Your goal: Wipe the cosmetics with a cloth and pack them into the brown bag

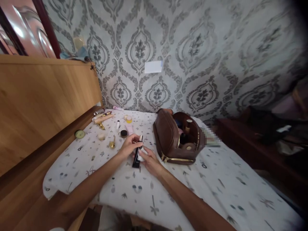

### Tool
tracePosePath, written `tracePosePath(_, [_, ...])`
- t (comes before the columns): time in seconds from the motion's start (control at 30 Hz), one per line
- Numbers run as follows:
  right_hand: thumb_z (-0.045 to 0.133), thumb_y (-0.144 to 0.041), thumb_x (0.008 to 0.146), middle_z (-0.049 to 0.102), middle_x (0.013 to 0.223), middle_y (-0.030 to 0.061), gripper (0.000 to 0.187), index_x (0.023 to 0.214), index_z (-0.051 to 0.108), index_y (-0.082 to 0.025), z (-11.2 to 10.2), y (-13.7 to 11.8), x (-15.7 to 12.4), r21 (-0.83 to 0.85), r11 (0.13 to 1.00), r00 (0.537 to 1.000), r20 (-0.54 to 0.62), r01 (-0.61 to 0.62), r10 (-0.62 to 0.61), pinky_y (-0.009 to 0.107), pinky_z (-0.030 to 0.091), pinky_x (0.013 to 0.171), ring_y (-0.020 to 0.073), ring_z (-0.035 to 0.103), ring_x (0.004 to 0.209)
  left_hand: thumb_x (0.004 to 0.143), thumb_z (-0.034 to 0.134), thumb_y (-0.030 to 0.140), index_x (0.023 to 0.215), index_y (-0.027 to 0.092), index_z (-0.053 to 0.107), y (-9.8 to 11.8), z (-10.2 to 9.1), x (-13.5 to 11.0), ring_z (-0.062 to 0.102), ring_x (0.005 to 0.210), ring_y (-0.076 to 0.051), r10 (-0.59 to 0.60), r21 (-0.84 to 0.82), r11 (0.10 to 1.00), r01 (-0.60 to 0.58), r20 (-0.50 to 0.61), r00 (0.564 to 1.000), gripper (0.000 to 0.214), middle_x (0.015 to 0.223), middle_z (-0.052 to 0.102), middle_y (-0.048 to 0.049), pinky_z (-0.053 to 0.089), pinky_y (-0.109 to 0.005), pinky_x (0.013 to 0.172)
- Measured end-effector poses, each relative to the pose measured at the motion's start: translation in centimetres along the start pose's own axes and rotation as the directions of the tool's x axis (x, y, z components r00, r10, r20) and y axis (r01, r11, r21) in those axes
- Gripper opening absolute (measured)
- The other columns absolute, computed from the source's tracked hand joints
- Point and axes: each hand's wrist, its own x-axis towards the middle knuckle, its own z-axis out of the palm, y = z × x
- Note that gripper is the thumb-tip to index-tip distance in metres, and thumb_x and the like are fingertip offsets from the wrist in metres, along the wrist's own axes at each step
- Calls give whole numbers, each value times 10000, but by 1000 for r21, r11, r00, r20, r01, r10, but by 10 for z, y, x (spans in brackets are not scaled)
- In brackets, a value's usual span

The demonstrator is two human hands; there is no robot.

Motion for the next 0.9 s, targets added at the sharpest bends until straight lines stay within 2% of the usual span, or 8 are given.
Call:
tracePosePath(0.1, [885,-386,612,693,714,-26,469,995,705,-185,2,4,-1,-6,1000,1000,-8,12,-12,270,472,655,146,637,647,676,747,364,825,201,600,-2,3,-3,549,725,-132,-2,34,999,2,-3,1000,265,761,567,31,431,-226,615])
tracePosePath(0.23, [876,-381,629,705,771,-32,427,974,688,-214,1,2,3,111,992,994,-96,56,-45,267,485,692,150,652,727,768,665,450,1043,212,589,-8,4,-11,600,909,-185,-6,60,998,5,12,1000,372,1008,624,-35,477,-254,657])
tracePosePath(0.33, [878,-357,621,725,877,-33,387,932,682,-235,-2,-1,6,225,970,982,-180,97,-56,275,501,761,154,657,821,774,686,388,1262,224,503,-14,9,-22,573,1145,-228,70,159,983,-89,123,990,546,1262,598,-81,487,-333,914])
tracePosePath(0.43, [847,-407,660,731,931,-24,372,953,689,-243,-3,-3,6,294,954,992,-121,59,-24,287,508,804,169,659,903,820,650,293,1367,212,438,-17,13,-30,492,1298,-248,176,335,914,-230,184,967,592,1390,546,-108,361,-397,1106])
tracePosePath(0.57, [750,-540,745,739,990,11,434,1054,677,-244,-5,-6,5,213,976,999,6,-39,38,327,527,783,197,665,924,894,552,275,1333,173,509,-8,4,-29,551,1235,-256,193,432,869,-243,158,969,452,1329,611,-122,392,-404,1078])
tracePosePath(0.63, [764,-540,732,739,979,14,432,1035,675,-245,-7,-7,6,148,988,999,-27,-35,39,326,534,751,192,669,875,907,542,297,1319,172,542,0,-5,-26,576,1205,-265,187,440,861,-255,192,963,430,1317,629,-115,419,-396,1050])
tracePosePath(0.73, [793,-528,703,731,910,3,405,971,671,-250,-9,-5,8,55,997,993,-104,57,-51,308,531,698,177,658,779,934,517,321,1343,187,554,10,-17,-23,577,1219,-266,183,449,841,-302,289,940,432,1350,623,-99,421,-383,1048])
tracePosePath(0.9, [755,-629,683,730,937,24,490,985,690,-248,-7,3,9,-55,979,961,-191,195,-202,296,503,656,195,642,793,952,499,317,1358,221,570,17,-20,-23,572,1244,-253,206,432,813,-390,414,887,423,1370,618,-81,401,-375,1074])
